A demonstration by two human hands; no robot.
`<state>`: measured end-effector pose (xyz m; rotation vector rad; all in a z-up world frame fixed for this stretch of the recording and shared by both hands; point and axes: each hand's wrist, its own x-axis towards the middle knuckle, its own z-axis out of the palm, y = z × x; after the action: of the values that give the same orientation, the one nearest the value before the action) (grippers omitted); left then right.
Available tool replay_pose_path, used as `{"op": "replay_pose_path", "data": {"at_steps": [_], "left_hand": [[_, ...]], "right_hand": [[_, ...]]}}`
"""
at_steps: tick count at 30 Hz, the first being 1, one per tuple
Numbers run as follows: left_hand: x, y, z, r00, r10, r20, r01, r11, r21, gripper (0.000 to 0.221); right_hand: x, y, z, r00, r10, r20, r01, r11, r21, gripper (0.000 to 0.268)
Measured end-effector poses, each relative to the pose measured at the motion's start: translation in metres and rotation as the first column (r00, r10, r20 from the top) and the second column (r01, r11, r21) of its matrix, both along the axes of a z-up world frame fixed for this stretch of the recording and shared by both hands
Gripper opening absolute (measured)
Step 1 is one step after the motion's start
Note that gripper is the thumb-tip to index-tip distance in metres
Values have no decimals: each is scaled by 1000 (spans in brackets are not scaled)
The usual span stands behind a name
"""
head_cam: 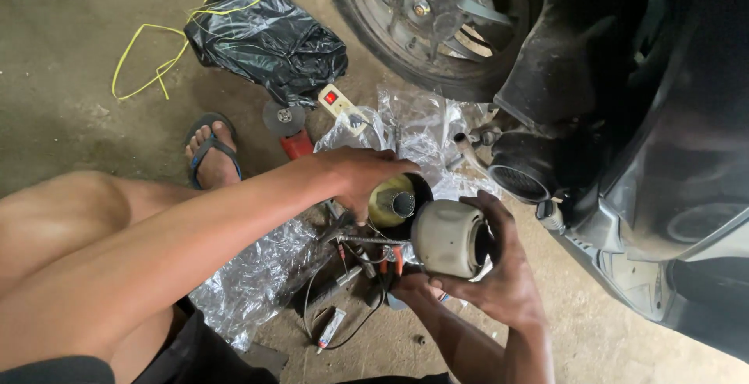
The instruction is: The person sits on the floor of a motorcycle repair area and works on a scooter exhaust muffler, holding it steady while hammering and prying at the perforated tip with a hammer and a screwdriver to free a component, repositioning the muffler repeatedly as they work.
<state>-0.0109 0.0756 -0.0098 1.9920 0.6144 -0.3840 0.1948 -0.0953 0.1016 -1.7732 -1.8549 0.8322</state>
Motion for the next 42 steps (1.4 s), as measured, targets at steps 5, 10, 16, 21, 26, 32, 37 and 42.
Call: {"op": "replay_pose_path", "data": {"at_steps": [5,10,16,21,26,32,37,42], "left_hand": [[3,-4,7,997,80,3,-76,953,-292,124],[4,-7,-6,980,195,-38,-191,871,-454,132],[7,-4,15,692,425,-583,-690,152,-708,97],[10,-2,7,744,471,-474,-600,158,-785,79],[-7,1,10,929,345,-135,-361,761,-539,91],[-27,7,8,993,19,119,-24,999,36,128],[-37,6,-9,984,24,177,-40,995,90,120],[-40,0,-21,971,13,240,-46,990,134,130]], "right_hand": [[-8,3,-12,998,24,-50,-24,1000,2,124],[-19,6,-19,999,-1,33,2,1000,-31,117],[-32,5,-29,985,80,150,-75,996,-43,113],[-46,10,-11,988,39,152,-16,989,-149,108],[-64,3,-34,963,-50,263,69,995,-66,108],[-67,11,-36,986,-79,145,59,988,142,122],[-69,11,-41,999,-22,32,15,978,210,117],[-68,17,-33,1000,16,-24,-11,978,207,113]]}}
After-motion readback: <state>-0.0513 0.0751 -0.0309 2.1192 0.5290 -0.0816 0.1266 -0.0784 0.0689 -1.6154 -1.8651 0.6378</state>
